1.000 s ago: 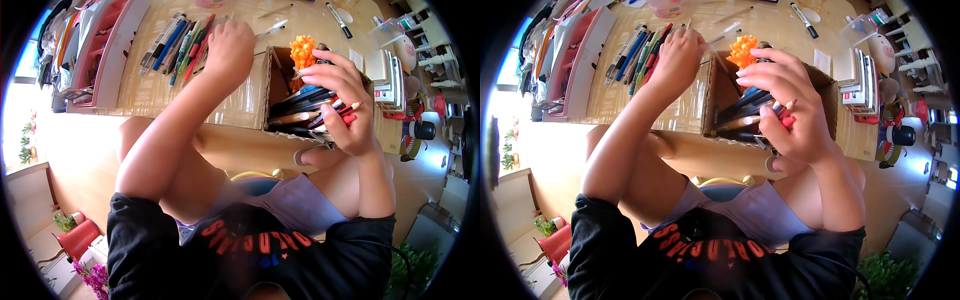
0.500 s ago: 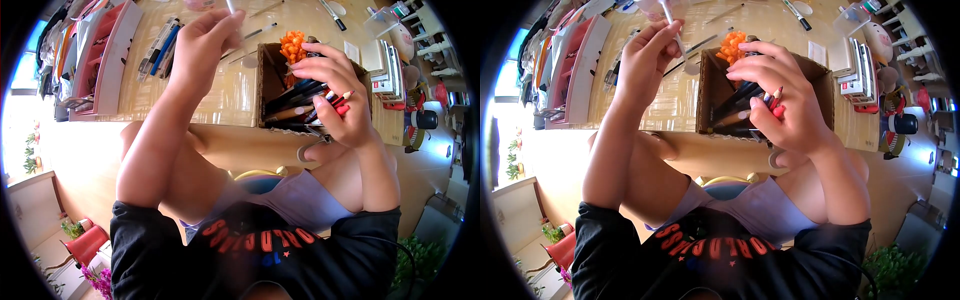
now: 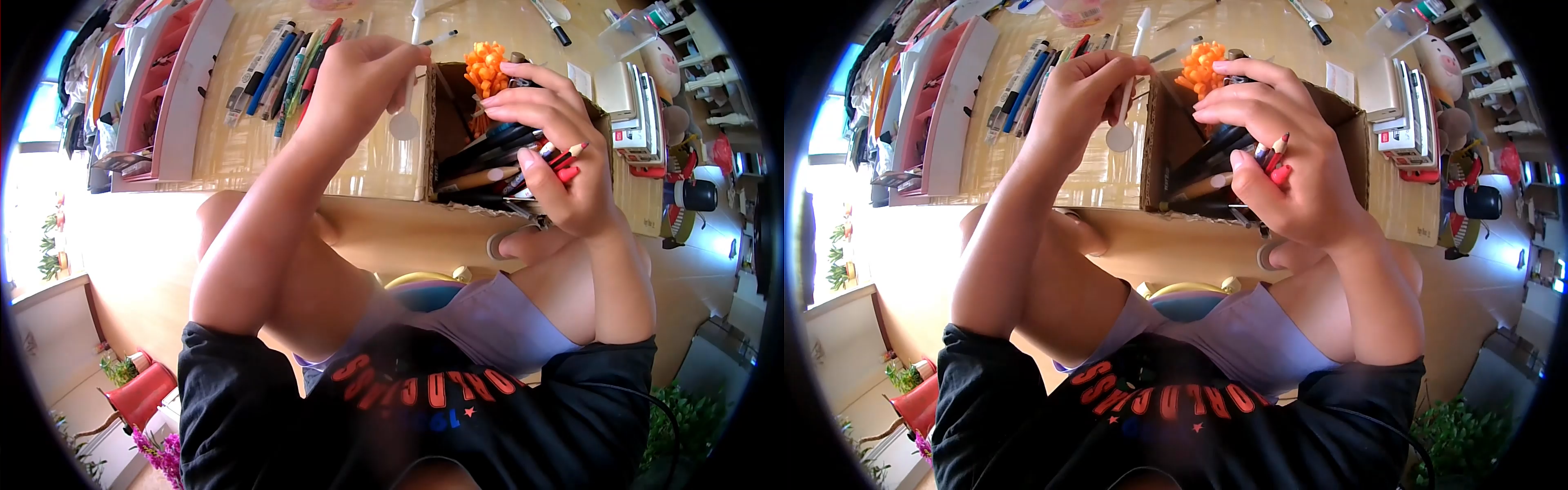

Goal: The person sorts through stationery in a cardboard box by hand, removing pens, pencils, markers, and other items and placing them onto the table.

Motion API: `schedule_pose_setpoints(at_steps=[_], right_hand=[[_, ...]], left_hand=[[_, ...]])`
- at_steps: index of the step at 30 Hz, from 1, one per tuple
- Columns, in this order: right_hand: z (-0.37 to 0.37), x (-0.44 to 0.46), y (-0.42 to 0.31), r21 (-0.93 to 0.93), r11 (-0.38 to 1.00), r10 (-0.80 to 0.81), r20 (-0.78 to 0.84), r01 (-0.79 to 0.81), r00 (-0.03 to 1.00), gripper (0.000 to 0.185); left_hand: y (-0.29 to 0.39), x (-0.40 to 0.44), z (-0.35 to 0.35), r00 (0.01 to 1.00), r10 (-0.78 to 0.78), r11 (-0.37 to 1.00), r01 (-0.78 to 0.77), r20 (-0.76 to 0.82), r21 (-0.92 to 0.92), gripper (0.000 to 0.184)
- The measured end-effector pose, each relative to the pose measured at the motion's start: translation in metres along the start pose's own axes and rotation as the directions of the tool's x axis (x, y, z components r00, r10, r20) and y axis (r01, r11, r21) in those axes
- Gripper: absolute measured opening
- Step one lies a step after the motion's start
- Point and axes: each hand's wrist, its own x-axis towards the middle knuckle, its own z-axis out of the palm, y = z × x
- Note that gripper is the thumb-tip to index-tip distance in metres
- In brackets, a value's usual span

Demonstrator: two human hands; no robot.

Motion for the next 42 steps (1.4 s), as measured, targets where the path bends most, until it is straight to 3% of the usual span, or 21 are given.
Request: schedule_pose_setpoints(at_steps=[3, 6, 9, 12, 18, 24, 30, 35, 38, 42], right_hand=[[0.001, 0.000, 0.000, 0.007, 1.000, 0.000, -0.002, 0.000, 1.000, 0.036], [0.000, 0.000, 0.001, 0.002, 1.000, -0.005, 0.001, 0.005, 1.000, 0.036], [0.000, 0.000, 0.000, -0.006, 1.000, -0.009, 0.002, 0.009, 1.000, 0.036], [0.000, 0.000, 0.001, -0.007, 1.000, -0.010, 0.000, 0.010, 1.000, 0.036], [0.000, 0.000, 0.000, -0.012, 1.000, -0.007, 0.001, 0.007, 1.000, 0.036], [0.001, -0.001, 0.001, -0.015, 1.000, -0.011, 0.003, 0.011, 1.000, 0.037], [0.001, 0.000, -0.001, -0.006, 1.000, 0.013, -0.016, -0.013, 1.000, 0.039], [-0.001, 0.001, -0.005, -0.025, 0.999, 0.028, 0.029, -0.027, 0.999, 0.039], [-0.001, -0.001, -0.003, 0.021, 1.000, 0.016, 0.038, -0.016, 0.999, 0.037], [0.001, 0.000, -0.004, 0.079, 0.996, 0.031, 0.019, -0.033, 0.999, 0.035]], left_hand=[[-0.002, 0.000, 0.004, 0.998, 0.020, 1.000, -0.019, -0.068, 0.009, 0.026], [-0.008, 0.005, 0.006, 0.996, 0.060, 0.990, -0.050, -0.070, 0.134, 0.024], [-0.011, 0.004, 0.011, 0.986, 0.161, 0.985, -0.157, -0.050, 0.069, 0.024], [-0.011, 0.006, 0.014, 0.953, 0.297, 0.918, -0.268, -0.058, 0.292, 0.026], [0.000, 0.013, 0.016, 0.982, 0.190, 0.957, -0.180, -0.022, 0.229, 0.027], [-0.007, 0.026, 0.013, 0.956, 0.282, 0.919, -0.292, 0.075, 0.264, 0.028], [0.016, 0.008, 0.009, 0.972, 0.234, 0.930, -0.224, -0.001, 0.292, 0.025], [0.018, -0.017, 0.000, 0.907, 0.372, 0.883, -0.411, 0.196, 0.226, 0.018], [0.027, -0.024, 0.001, 0.875, 0.400, 0.891, -0.441, 0.273, 0.106, 0.018], [0.024, -0.023, 0.007, 0.868, 0.360, 0.931, -0.360, 0.341, -0.068, 0.021]])
